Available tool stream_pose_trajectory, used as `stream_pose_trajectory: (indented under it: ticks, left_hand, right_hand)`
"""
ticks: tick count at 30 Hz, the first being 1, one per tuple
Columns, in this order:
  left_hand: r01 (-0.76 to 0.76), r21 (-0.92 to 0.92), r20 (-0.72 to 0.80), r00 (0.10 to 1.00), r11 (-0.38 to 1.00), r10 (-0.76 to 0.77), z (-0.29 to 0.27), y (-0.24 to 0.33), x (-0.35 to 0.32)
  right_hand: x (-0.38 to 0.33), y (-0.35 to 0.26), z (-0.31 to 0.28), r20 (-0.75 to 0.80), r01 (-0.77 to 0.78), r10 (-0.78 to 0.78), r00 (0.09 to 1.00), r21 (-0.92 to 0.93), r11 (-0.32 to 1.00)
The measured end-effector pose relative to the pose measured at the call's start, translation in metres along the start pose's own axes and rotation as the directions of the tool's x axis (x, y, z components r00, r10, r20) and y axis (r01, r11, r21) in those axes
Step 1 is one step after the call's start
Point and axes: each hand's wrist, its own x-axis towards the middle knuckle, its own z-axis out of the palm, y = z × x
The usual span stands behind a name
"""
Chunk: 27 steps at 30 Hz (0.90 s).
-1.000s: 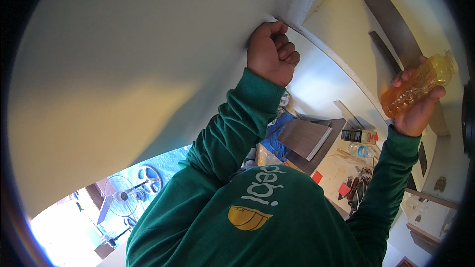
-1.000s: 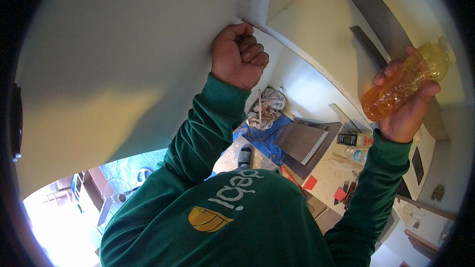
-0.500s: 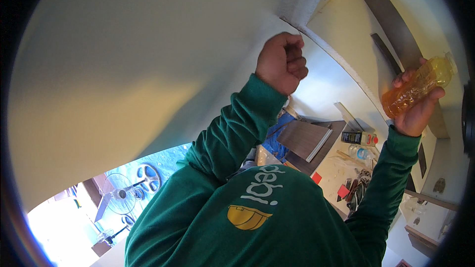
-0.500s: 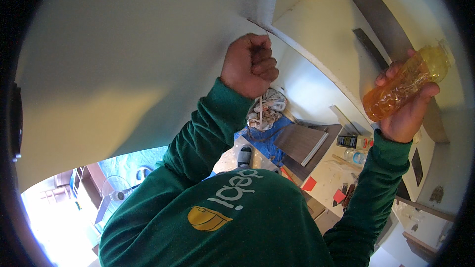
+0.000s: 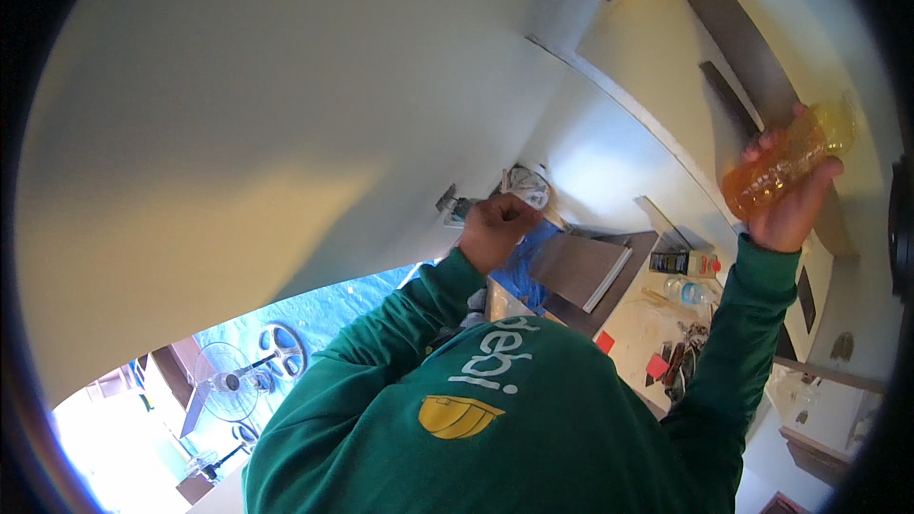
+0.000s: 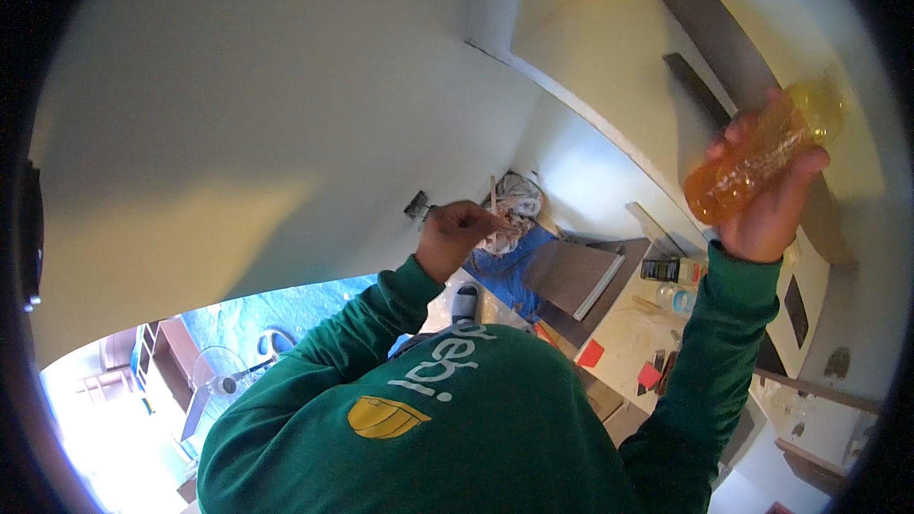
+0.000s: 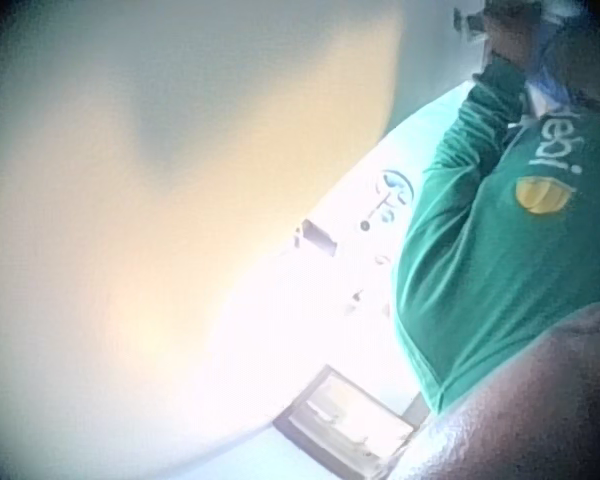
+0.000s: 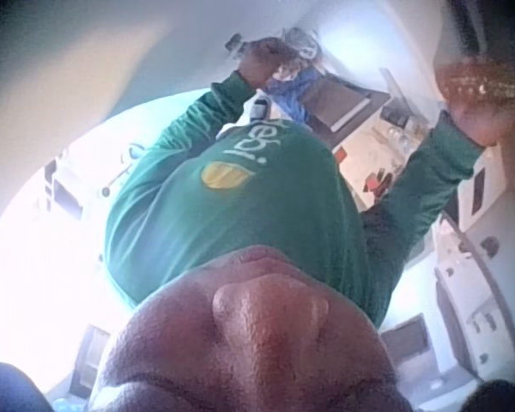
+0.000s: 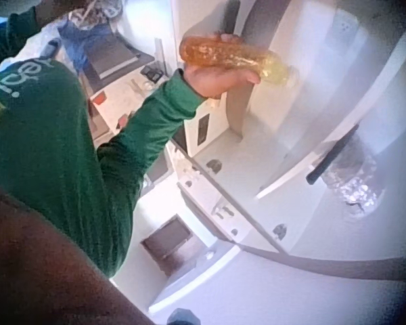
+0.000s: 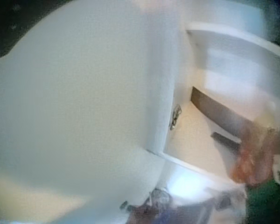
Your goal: The person applies a yellow liquid to a gap between a white cabinet and a wooden trim, then uses a chisel to adjust the trim. The person also wipes the trim with a cloth and uses a sanding block to smooth the surface.
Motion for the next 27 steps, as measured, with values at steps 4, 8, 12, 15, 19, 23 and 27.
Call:
stream_pose_trajectory:
  ticks: [4, 8, 12, 15, 19, 23, 27]
  left_hand:
    - [-0.229, 0.143, -0.085, 0.966, 0.963, 0.243, -0.003, 0.021, -0.002]
    - [-0.440, 0.343, -0.022, 0.879, 0.830, 0.476, -0.003, 0.023, 0.000]
    - [-0.503, 0.391, 0.040, 0.846, 0.771, 0.532, 0.002, 0.018, 0.001]
    - [-0.517, 0.420, 0.110, 0.844, 0.746, 0.524, 0.002, 0.013, -0.002]
    - [-0.492, 0.489, 0.321, 0.869, 0.721, 0.376, -0.007, 0.018, -0.008]
    - [-0.456, 0.148, 0.636, 0.723, 0.878, 0.268, -0.020, 0.078, -0.018]
    - [-0.135, -0.237, 0.863, 0.425, 0.962, 0.272, -0.023, 0.114, -0.004]
  right_hand:
    - [0.002, 0.000, -0.004, 0.017, -0.005, 0.005, 1.000, -0.008, 1.000]
    - [0.005, 0.002, -0.005, 0.045, -0.002, 0.003, 0.999, -0.025, 1.000]
    - [0.004, 0.000, -0.003, 0.058, -0.007, 0.008, 0.998, -0.018, 1.000]
    - [0.003, -0.001, 0.002, 0.035, 0.017, -0.017, 0.999, -0.020, 1.000]
    - [0.004, 0.002, 0.000, 0.048, 0.010, -0.007, 0.999, -0.051, 0.999]
    - [0.005, 0.002, -0.010, 0.102, 0.003, 0.005, 0.995, -0.073, 0.997]
    - [0.002, -0.007, -0.011, 0.059, 0.025, -0.020, 0.998, -0.096, 0.995]
